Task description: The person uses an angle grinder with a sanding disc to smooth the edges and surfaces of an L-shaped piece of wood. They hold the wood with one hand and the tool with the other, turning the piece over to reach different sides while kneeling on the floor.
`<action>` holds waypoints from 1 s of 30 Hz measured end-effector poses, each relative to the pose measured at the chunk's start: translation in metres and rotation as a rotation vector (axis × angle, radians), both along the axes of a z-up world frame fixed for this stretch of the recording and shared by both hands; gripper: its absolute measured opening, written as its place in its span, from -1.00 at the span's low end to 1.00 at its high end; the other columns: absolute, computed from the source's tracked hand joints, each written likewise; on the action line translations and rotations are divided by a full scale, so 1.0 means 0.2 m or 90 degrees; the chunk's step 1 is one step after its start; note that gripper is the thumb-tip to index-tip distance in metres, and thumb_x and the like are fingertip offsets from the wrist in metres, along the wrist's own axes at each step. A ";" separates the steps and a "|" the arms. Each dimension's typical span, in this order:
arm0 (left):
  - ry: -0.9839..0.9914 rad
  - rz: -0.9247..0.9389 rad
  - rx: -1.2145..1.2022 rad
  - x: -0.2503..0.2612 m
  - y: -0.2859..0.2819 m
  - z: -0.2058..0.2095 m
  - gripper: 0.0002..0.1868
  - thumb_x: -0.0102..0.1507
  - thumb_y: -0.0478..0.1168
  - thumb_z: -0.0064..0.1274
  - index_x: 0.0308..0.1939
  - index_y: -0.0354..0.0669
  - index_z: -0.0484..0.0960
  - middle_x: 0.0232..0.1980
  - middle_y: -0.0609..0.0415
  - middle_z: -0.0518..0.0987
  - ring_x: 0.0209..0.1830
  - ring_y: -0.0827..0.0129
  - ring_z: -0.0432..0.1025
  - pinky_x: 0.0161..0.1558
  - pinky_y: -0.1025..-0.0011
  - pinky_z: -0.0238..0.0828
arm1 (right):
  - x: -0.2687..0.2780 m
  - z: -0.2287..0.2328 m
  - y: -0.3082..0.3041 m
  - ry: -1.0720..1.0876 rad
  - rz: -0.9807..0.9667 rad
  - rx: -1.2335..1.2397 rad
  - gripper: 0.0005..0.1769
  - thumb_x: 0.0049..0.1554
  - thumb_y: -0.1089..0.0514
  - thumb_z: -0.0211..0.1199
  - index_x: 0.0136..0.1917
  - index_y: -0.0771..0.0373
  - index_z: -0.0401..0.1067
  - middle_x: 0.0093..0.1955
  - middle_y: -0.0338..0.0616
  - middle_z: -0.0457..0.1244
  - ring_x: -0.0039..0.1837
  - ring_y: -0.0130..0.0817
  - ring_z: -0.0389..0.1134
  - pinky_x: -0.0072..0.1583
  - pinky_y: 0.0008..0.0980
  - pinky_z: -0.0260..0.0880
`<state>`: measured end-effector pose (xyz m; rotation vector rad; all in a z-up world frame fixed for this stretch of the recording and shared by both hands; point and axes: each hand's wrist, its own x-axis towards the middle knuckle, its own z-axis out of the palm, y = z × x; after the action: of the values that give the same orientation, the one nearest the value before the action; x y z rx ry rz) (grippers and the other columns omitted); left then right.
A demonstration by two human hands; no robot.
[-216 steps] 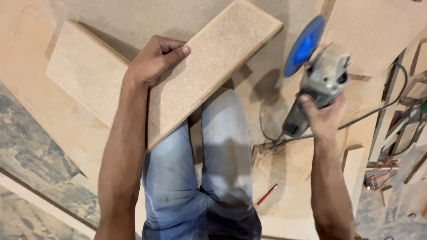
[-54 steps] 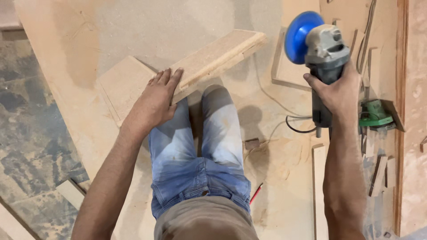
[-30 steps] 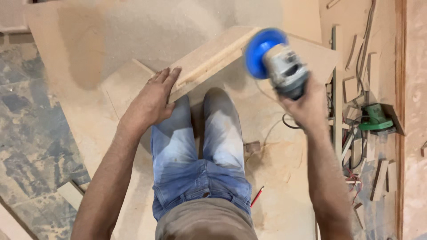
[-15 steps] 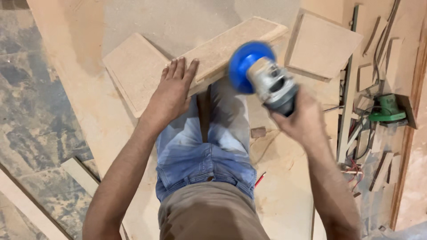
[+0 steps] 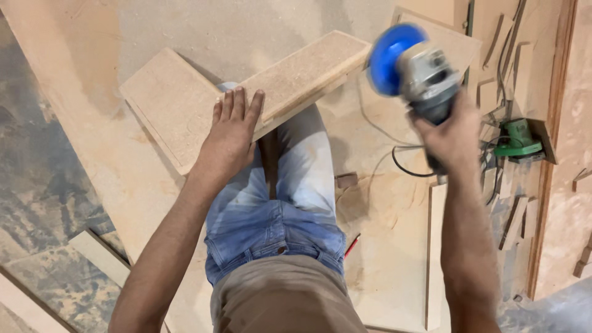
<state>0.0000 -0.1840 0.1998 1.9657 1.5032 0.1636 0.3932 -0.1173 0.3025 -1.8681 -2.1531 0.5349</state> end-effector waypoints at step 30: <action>-0.179 0.028 -0.051 0.13 0.07 -0.24 0.08 0.13 0.44 0.21 0.44 -0.32 0.38 0.38 -0.35 0.38 0.35 -0.24 0.28 0.36 -0.05 0.16 | 0.08 -0.23 -0.45 0.446 -0.320 -0.032 -0.58 0.14 0.41 0.39 0.26 0.51 0.41 0.06 0.03 0.39 0.03 -0.26 0.48 0.13 -0.33 0.55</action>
<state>0.0251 -0.1707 0.1512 1.7640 1.3484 0.3774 0.4090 -0.2081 0.2556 -1.7833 -1.1902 0.9459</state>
